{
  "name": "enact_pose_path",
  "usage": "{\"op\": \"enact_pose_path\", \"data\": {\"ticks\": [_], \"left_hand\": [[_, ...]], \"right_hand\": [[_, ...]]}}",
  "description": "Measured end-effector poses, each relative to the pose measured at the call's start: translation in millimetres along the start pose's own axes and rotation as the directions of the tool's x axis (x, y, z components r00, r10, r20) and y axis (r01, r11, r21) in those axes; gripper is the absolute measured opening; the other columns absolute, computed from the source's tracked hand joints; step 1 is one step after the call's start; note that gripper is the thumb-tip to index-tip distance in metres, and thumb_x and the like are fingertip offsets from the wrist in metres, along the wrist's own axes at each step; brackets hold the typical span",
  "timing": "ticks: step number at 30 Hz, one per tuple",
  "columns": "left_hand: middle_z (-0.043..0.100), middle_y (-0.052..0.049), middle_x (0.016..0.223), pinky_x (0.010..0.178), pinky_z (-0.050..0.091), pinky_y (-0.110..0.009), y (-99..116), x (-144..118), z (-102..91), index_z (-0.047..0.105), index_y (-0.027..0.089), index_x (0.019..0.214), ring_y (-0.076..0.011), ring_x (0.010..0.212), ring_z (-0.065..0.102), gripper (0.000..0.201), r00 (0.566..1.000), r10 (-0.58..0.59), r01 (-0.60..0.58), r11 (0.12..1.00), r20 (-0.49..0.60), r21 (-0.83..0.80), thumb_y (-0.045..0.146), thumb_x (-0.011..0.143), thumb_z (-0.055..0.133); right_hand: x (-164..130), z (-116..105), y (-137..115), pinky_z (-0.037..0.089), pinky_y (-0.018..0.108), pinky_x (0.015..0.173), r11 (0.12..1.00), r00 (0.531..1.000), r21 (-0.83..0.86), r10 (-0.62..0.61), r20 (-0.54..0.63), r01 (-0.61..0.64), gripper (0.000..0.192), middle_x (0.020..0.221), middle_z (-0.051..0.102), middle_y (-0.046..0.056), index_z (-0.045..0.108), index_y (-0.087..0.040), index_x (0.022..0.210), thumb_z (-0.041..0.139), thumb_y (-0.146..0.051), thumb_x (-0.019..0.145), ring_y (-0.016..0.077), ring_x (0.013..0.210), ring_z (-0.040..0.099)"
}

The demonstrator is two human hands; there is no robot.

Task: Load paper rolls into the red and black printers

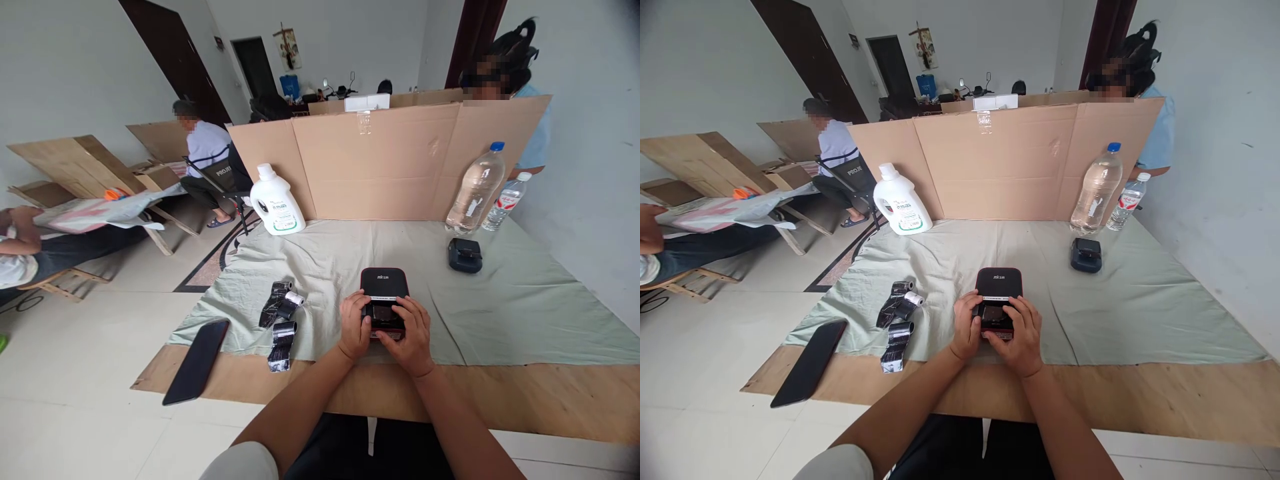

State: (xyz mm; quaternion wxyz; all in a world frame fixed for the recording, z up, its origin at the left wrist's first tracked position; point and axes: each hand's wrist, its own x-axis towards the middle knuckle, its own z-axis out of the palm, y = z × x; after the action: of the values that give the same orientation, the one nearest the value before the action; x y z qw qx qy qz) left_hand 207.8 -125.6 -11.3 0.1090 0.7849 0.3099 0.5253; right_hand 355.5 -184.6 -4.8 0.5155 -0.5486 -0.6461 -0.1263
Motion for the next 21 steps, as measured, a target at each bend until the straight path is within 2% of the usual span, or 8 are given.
{"op": "enact_pose_path", "data": {"ticks": [6, 9, 11, 13, 15, 17, 18, 21], "left_hand": [[0.062, -0.012, 0.105, 0.096, 0.04, -0.048, 0, 0, 1.7, 0.052, 0.018, 0.111, -0.0259, 0.114, 0.055, 0.032, 1.0, 0.001, -0.001, 1.0, -0.016, 0.009, 0.031, 0.095, 0.028], [0.06, -0.013, 0.111, 0.099, 0.04, -0.049, 2, -2, 1.3, 0.051, 0.018, 0.115, -0.0255, 0.118, 0.052, 0.032, 0.999, -0.046, 0.044, 0.998, -0.024, -0.054, 0.032, 0.096, 0.03], [0.054, -0.016, 0.127, 0.105, 0.037, -0.05, 2, -5, 1.3, 0.047, 0.017, 0.125, -0.0261, 0.127, 0.046, 0.036, 0.986, -0.165, 0.162, 0.981, -0.022, -0.105, 0.035, 0.095, 0.035], [0.04, -0.018, 0.144, 0.11, 0.033, -0.05, 2, -9, 2.4, 0.039, 0.016, 0.136, -0.0278, 0.137, 0.036, 0.05, 0.936, -0.352, 0.349, 0.922, 0.01, -0.166, 0.041, 0.093, 0.042], [0.031, -0.016, 0.152, 0.112, 0.034, -0.049, 1, -12, 4.5, 0.033, 0.018, 0.143, -0.0281, 0.141, 0.03, 0.059, 0.836, -0.537, 0.548, 0.8, 0.115, -0.246, 0.047, 0.093, 0.043], [0.037, -0.012, 0.151, 0.109, 0.04, -0.046, 0, -13, 5.8, 0.031, 0.023, 0.145, -0.0259, 0.139, 0.037, 0.058, 0.735, -0.626, 0.677, 0.657, 0.261, -0.331, 0.049, 0.094, 0.04], [0.041, -0.011, 0.149, 0.107, 0.043, -0.045, -1, -11, 5.2, 0.031, 0.025, 0.146, -0.0247, 0.136, 0.042, 0.056, 0.705, -0.635, 0.708, 0.603, 0.317, -0.367, 0.049, 0.095, 0.038], [0.045, -0.008, 0.147, 0.104, 0.047, -0.043, -11, 4, -5.2, 0.03, 0.03, 0.147, -0.0225, 0.131, 0.048, 0.054, 0.69, -0.631, 0.72, 0.543, 0.356, -0.433, 0.047, 0.097, 0.037]], "right_hand": [[7, 0, 0, 0.042, 0.047, 0.094, 0.995, 0.997, -0.084, 0.062, 0.034, -0.059, 0.048, 0.103, 0.067, 0.011, 0.057, -0.02, 0.112, 0.068, -0.051, 0.078, 0.0294, 0.103, 0.059], [4, -4, 2, 0.04, 0.049, 0.098, 0.998, 0.996, -0.043, 0.041, 0.084, -0.038, 0.048, 0.11, 0.066, 0.012, 0.055, -0.02, 0.117, 0.066, -0.049, 0.08, 0.0303, 0.111, 0.057], [-3, -9, 4, 0.039, 0.052, 0.101, 0.998, 0.989, 0.001, 0.07, 0.127, -0.07, 0.056, 0.125, 0.06, 0.013, 0.049, -0.021, 0.127, 0.064, -0.049, 0.081, 0.0316, 0.121, 0.051], [-14, -13, 6, 0.041, 0.054, 0.1, 0.98, 0.972, 0.031, 0.192, 0.138, -0.198, 0.068, 0.137, 0.049, 0.016, 0.04, -0.02, 0.138, 0.063, -0.051, 0.081, 0.0333, 0.127, 0.047], [-25, -14, 7, 0.048, 0.052, 0.093, 0.933, 0.93, 0.103, 0.324, 0.174, -0.345, 0.072, 0.14, 0.047, 0.016, 0.033, -0.021, 0.143, 0.06, -0.051, 0.083, 0.033, 0.123, 0.051], [-31, -12, 6, 0.054, 0.048, 0.084, 0.881, 0.892, 0.205, 0.374, 0.254, -0.427, 0.069, 0.132, 0.055, 0.015, 0.032, -0.023, 0.144, 0.058, -0.048, 0.086, 0.0311, 0.113, 0.059], [-30, -11, 4, 0.056, 0.048, 0.081, 0.862, 0.882, 0.247, 0.368, 0.294, -0.442, 0.067, 0.129, 0.058, 0.014, 0.032, -0.024, 0.144, 0.058, -0.046, 0.086, 0.0308, 0.11, 0.061], [-9, 3, -5, 0.056, 0.052, 0.082, 0.862, 0.893, 0.297, 0.313, 0.323, -0.41, 0.069, 0.126, 0.06, 0.013, 0.034, -0.026, 0.143, 0.063, -0.044, 0.083, 0.0332, 0.11, 0.061]]}}
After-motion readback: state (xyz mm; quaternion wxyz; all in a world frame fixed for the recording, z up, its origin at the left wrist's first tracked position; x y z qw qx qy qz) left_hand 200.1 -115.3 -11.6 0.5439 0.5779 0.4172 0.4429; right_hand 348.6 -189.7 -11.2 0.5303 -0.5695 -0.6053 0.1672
